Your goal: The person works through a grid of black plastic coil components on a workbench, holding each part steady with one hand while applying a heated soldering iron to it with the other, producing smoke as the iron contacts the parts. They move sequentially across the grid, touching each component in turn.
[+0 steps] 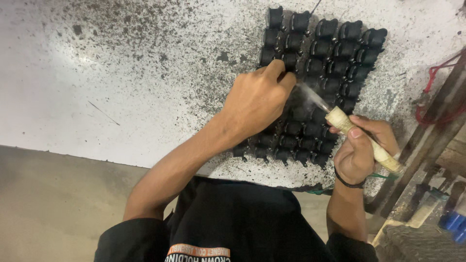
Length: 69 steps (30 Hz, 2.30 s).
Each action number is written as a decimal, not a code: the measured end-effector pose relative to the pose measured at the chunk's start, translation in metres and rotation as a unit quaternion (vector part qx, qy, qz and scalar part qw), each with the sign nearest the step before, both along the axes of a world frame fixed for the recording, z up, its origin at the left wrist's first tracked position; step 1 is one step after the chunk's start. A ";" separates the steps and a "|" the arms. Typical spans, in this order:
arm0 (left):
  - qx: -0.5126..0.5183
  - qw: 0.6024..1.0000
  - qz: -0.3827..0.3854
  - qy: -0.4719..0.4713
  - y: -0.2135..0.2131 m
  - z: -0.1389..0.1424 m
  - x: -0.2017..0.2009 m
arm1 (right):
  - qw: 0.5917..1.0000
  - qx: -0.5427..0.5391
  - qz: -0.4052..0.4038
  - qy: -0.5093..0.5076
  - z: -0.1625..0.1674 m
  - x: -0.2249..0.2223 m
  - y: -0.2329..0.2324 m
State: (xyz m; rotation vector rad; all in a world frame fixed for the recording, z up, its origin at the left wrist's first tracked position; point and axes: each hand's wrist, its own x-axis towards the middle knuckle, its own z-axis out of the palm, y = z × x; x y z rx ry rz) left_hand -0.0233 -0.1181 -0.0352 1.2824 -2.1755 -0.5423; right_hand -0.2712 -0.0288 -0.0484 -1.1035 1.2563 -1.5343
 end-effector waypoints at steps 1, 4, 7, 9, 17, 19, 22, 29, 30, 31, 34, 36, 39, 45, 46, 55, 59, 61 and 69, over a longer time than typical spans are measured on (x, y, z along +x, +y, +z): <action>0.000 1.000 0.000 0.002 0.000 0.000 0.000 | 1.000 0.001 0.005 0.007 0.001 0.001 0.000; -0.025 1.000 -0.007 -0.011 0.001 0.002 -0.002 | 1.000 0.011 0.011 0.012 0.003 0.002 -0.001; -0.011 1.000 0.005 0.013 0.003 0.006 0.000 | 1.000 0.019 0.012 -0.001 0.004 0.003 0.000; 0.039 0.999 -0.006 0.024 0.001 0.007 0.005 | 1.000 0.013 0.009 0.016 0.005 0.004 0.002; 0.041 0.999 -0.002 0.030 -0.002 0.003 0.005 | 0.994 -0.072 0.001 0.085 -0.001 0.004 0.005; 0.038 0.999 0.001 0.019 0.000 0.001 0.005 | 0.994 -0.078 0.009 0.075 -0.001 0.003 0.004; 0.012 0.999 0.007 0.030 0.001 -0.001 0.006 | 0.993 -0.083 -0.002 0.087 -0.001 0.003 0.004; -0.011 0.999 0.008 0.029 0.001 -0.002 0.008 | 0.991 -0.094 -0.003 0.093 0.001 0.006 0.004; -0.017 0.999 0.009 0.031 0.001 -0.003 0.008 | 0.991 -0.095 -0.001 0.092 0.001 0.006 0.004; -0.021 0.999 0.010 0.033 0.002 -0.004 0.009 | 0.990 -0.100 0.011 0.099 0.001 0.006 0.004; -0.031 0.999 0.007 0.037 0.001 -0.008 0.009 | 0.993 -0.087 0.008 0.078 0.000 0.008 0.005; -0.023 0.999 0.008 0.027 -0.002 -0.008 0.006 | 0.992 -0.081 0.016 0.097 0.001 0.009 0.006; -0.013 1.000 0.001 0.008 -0.009 -0.001 0.001 | 0.981 -0.081 0.052 0.166 0.008 0.006 0.006; 0.001 0.999 0.025 0.026 0.002 0.019 0.018 | 0.992 -0.109 -0.018 0.059 0.017 -0.010 0.003; 0.002 0.999 0.032 0.039 0.007 0.020 0.021 | 0.990 -0.120 -0.021 0.072 0.013 -0.007 0.008; 0.005 1.000 -0.008 0.007 0.026 0.010 0.016 | 0.993 -0.070 -0.019 0.091 -0.010 0.005 0.043; 0.017 1.000 -0.023 -0.003 0.022 0.012 0.008 | 0.998 -0.041 -0.005 0.055 -0.005 0.011 0.041; 0.017 0.999 -0.028 -0.011 0.022 0.013 0.006 | 0.997 -0.032 -0.012 0.063 -0.002 0.011 0.037; 0.075 0.996 -0.032 0.031 0.024 0.013 0.017 | 1.000 0.014 -0.022 -0.013 -0.002 0.006 0.035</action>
